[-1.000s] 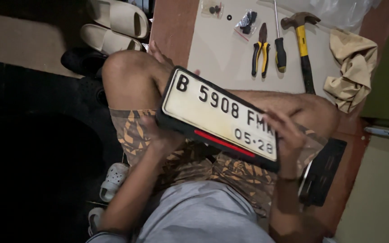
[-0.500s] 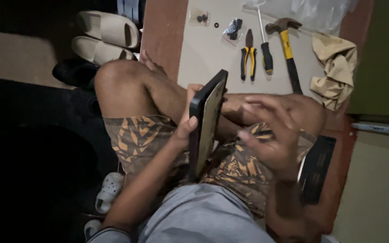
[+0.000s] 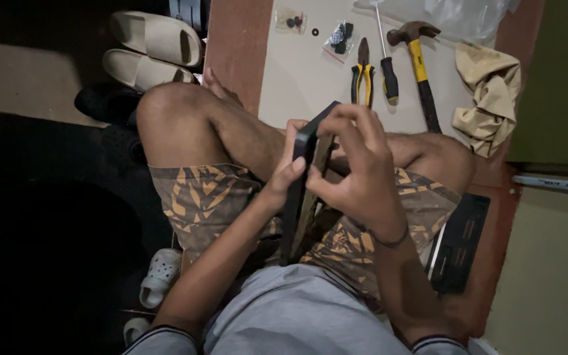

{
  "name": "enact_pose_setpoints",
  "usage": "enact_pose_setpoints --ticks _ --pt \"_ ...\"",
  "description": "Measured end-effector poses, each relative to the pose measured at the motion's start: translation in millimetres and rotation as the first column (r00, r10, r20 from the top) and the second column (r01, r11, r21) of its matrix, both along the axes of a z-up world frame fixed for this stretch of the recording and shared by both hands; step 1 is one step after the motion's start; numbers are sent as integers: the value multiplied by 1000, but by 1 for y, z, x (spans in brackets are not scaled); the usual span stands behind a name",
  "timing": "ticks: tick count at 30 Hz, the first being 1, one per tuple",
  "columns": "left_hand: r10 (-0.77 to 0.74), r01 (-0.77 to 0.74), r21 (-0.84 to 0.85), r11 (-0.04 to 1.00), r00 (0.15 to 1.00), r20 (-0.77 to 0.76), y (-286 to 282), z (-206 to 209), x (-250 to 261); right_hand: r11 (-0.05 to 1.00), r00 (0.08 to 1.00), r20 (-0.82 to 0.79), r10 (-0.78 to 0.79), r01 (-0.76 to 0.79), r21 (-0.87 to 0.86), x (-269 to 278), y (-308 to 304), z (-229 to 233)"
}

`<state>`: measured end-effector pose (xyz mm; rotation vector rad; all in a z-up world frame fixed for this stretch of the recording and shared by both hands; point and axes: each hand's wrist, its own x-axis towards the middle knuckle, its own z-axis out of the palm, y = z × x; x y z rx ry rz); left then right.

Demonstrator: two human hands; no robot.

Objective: Assembling a license plate into a plastic frame using hardware and tools.

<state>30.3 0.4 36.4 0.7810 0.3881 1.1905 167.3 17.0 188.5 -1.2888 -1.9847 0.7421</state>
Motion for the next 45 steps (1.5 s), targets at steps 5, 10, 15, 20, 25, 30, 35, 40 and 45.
enact_pose_setpoints --ticks 5,10,15,20,25,30,35,40,45 --pt "69 -96 -156 983 983 -171 6 7 -1 994 985 162 -60 43 102 -7 -1 -5" --pt "257 -287 -96 953 936 -242 7 -17 1 983 956 269 -114 149 -110 -9 -24 -23" --pt "405 -436 12 900 825 -394 6 -33 -2 959 827 560 -57 201 -200 0 -49 -58" --pt "427 -466 -92 880 861 -278 3 -22 2 998 869 494 -12 43 -51 7 -51 -45" --pt "454 -482 -109 869 866 -210 2 9 4 1000 893 449 29 -28 -9 4 -50 -34" --pt "567 -547 185 817 699 -436 -2 13 3 990 886 455 95 -133 53 5 -49 -35" --pt "567 -525 248 814 625 -537 -2 11 -1 985 913 385 133 -165 52 7 -52 -29" --pt "452 -483 -154 862 870 -197 2 12 -11 980 905 409 119 -174 98 20 -60 2" --pt "370 -328 -247 912 917 149 0 17 -30 991 850 523 -68 -1 131 66 -70 6"
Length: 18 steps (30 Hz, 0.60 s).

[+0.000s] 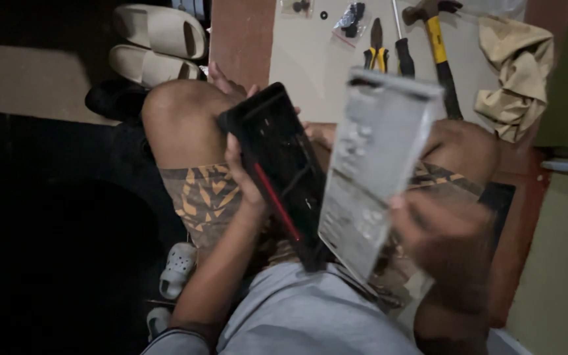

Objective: Assembling a license plate into a plastic frame using hardware and tools.

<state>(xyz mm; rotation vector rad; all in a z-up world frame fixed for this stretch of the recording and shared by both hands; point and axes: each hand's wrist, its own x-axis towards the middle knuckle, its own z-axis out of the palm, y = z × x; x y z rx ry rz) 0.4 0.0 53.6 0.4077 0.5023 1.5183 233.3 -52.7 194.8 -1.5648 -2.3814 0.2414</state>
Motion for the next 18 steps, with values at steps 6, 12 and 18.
enact_pose_setpoints --ticks 6,12,18 --pt "-219 214 49 976 948 231 -1 23 -6 770 770 -182 -612 528 -358 27 -4 19" --pt "-360 336 131 933 851 383 -3 24 -4 779 635 -453 -626 490 -391 73 -17 1" --pt "-357 440 68 896 618 700 -3 24 0 789 491 -619 -613 417 -450 117 -37 -34"
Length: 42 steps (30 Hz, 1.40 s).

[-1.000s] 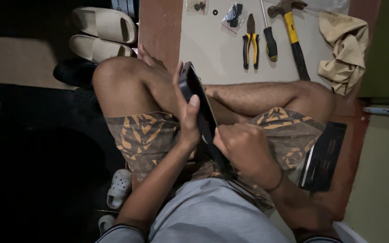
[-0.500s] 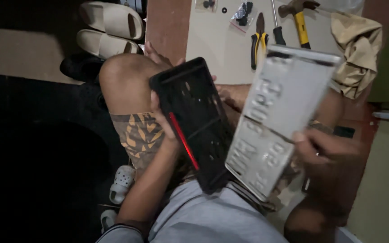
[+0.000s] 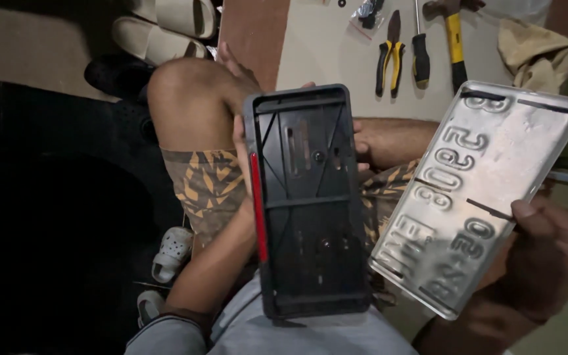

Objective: Assembling a license plate into a plastic frame using hardware and tools.

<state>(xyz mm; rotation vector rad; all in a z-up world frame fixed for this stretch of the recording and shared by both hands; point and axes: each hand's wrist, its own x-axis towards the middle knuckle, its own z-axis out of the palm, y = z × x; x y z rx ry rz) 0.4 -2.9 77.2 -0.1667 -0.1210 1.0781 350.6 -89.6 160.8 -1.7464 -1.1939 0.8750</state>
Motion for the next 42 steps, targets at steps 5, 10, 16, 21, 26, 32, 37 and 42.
enact_pose_setpoints --ticks 5,10,16,21,26,32,37,42 --pt "-61 61 8 998 996 62 0 -2 3 999 995 -94 20 -17 32 -24 12 15" --pt "-45 29 104 994 988 150 -7 10 3 996 993 -84 85 -82 41 -19 16 13" --pt "-61 54 62 997 992 108 -9 17 -2 997 992 122 41 -32 -75 7 7 -13" --pt "-24 57 178 982 982 -185 -10 12 -3 996 997 -63 -37 32 -78 -26 12 -1" --pt "1 48 114 992 917 -399 -12 28 -2 999 1000 7 14 -14 39 -24 6 -9" --pt "-16 60 103 993 925 -381 -11 25 -1 993 995 -1 104 -104 47 -12 6 -12" --pt "8 53 135 989 911 -412 -11 24 0 983 984 46 174 -176 42 -11 9 -6" --pt "31 21 100 995 868 -496 -7 24 3 978 970 134 201 -206 28 -16 12 -1"
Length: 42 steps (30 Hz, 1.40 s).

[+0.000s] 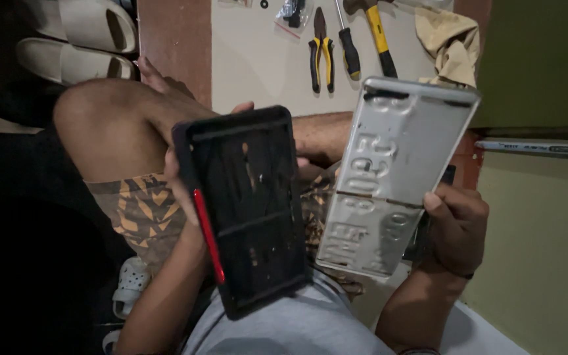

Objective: Assembling a license plate into a plastic frame using hardware and tools.

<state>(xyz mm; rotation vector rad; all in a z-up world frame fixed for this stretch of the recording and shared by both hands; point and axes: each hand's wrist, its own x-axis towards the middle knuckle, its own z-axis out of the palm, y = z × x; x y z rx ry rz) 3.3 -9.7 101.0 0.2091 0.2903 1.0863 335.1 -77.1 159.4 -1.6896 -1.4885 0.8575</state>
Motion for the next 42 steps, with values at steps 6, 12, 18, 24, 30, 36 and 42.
enact_pose_setpoints --ticks 6,12,18,24,30,36,42 --pt "2 3 72 997 998 -65 5 -17 1 994 978 -182 -100 90 -61 -9 -1 -5" --pt "9 12 99 995 979 -205 8 -38 0 987 980 -162 -113 92 -130 -8 1 -13" --pt "-53 63 32 997 964 -260 13 -49 2 978 923 -337 -184 137 -160 3 -6 -34" --pt "27 60 168 984 882 -470 14 -65 -2 960 906 -350 -236 160 -232 -4 1 -28" --pt "97 -36 138 990 880 -464 19 -78 5 976 856 -470 -217 194 -98 5 -6 -37" --pt "137 -50 159 986 786 -602 38 -65 19 969 891 -381 -246 216 -122 11 -7 -30" --pt "57 31 136 990 800 -597 48 -54 33 962 890 -366 -273 254 -101 45 -29 -56"
